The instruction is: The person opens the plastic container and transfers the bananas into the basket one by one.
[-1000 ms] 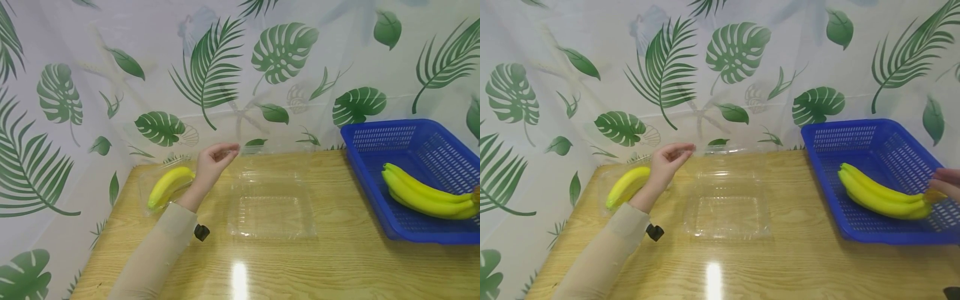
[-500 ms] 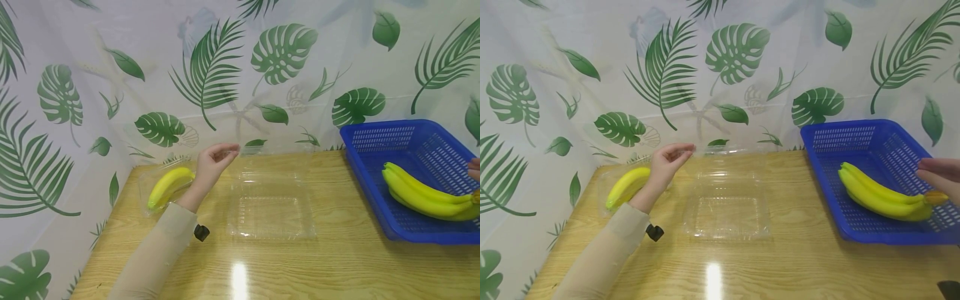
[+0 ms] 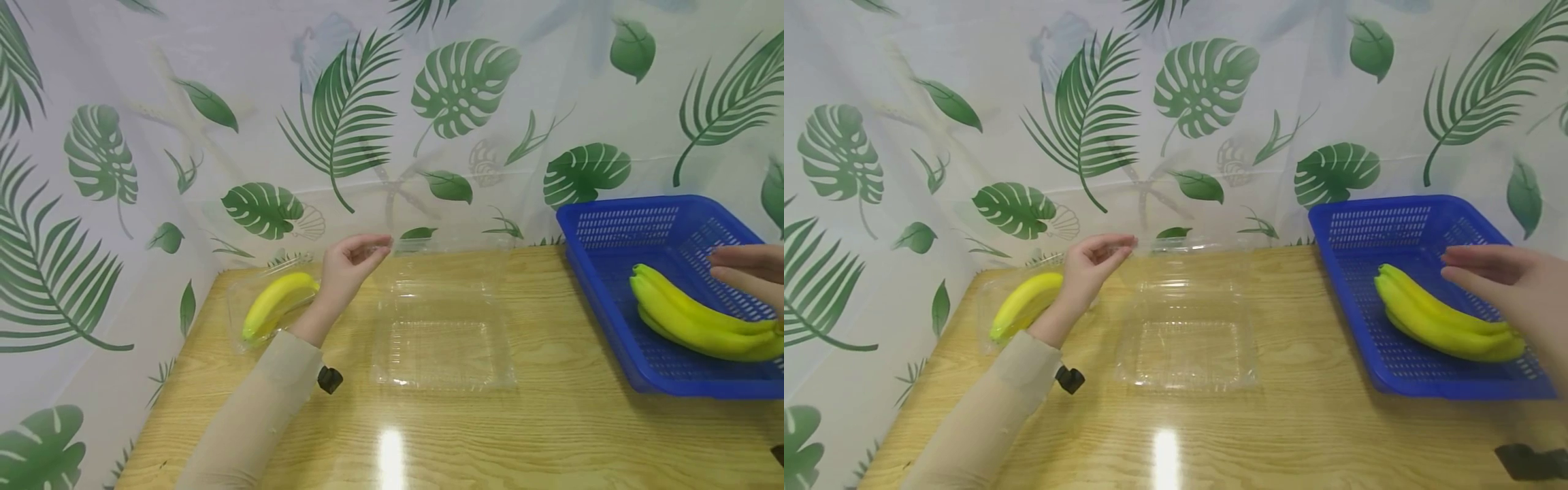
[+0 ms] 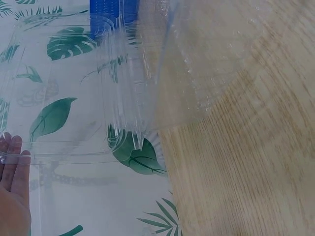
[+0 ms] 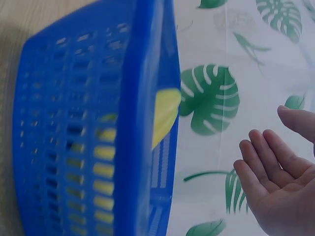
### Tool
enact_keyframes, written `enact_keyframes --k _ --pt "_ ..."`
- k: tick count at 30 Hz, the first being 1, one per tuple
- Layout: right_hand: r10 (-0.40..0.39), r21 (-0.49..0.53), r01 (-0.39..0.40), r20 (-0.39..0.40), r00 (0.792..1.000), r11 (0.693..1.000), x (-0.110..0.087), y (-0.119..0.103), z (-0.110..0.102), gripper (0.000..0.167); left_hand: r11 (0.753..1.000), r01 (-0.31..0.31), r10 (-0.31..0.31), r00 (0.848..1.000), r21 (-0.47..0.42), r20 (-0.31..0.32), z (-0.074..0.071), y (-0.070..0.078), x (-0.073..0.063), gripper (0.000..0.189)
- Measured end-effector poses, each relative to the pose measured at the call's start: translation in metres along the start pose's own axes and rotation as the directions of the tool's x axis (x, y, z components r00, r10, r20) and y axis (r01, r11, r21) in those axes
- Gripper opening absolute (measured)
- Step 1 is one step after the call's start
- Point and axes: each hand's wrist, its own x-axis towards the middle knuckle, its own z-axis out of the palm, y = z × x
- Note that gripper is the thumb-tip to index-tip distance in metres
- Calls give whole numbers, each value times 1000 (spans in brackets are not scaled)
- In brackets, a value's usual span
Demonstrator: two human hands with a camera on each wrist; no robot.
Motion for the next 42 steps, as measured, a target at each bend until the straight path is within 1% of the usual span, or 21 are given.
enact_keyframes --k 1,2,4,5,6,8,10,11,13,14,15,18,24,28,35,42 --pt "-2 35 1 15 1000 999 -4 -20 2 34 1000 -2 2 1000 2 0 0 -1 0 20" --pt "-3 61 2 32 999 998 -5 -32 3 33 1000 -4 4 1000 3 0 0 -2 0 20" --pt "-6 103 1 49 999 995 -7 -52 7 37 1000 -5 5 1000 4 1 0 -3 0 20" --pt "13 112 -21 73 997 994 -8 -60 10 36 1000 -5 5 1000 6 2 0 -3 0 20" --pt "28 107 -39 99 995 994 -9 -67 12 35 1000 -3 3 1000 5 3 0 -3 0 20" --pt "74 79 -86 147 986 993 -11 -79 17 27 1000 0 0 1000 2 5 1 -2 -1 21" --pt "106 32 -114 180 978 993 -12 -88 22 24 1000 3 -3 1000 -2 5 1 -1 -1 21" --pt "115 20 -120 189 975 993 -12 -93 25 29 1000 4 -4 1000 -5 4 1 -1 -2 21" --pt "128 -15 -128 205 970 992 -11 -102 30 43 1000 5 -5 1000 -7 4 1 0 -2 21" --pt "125 -15 -125 211 969 992 -9 -105 32 48 1000 4 -4 1000 -7 5 1 0 -2 21" --pt "124 -28 -121 218 968 992 -8 -109 35 51 1000 4 -4 1000 -7 5 1 0 -2 21" --pt "122 -22 -120 254 960 993 -5 -119 42 58 1000 3 -3 1000 -7 10 1 1 -2 21" --pt "98 2 -103 306 947 995 -1 -134 58 58 1000 -3 3 1000 -23 17 0 0 -3 21" --pt "70 25 -83 330 942 996 -1 -140 69 55 1000 -3 4 1000 -22 23 -1 0 -4 22" --pt "11 83 -44 364 932 996 2 -143 90 46 1000 3 -2 999 -21 48 -4 3 -7 23" --pt "-36 117 -10 383 923 993 -1 -150 105 41 1000 -4 3 997 18 76 -7 3 -12 25"
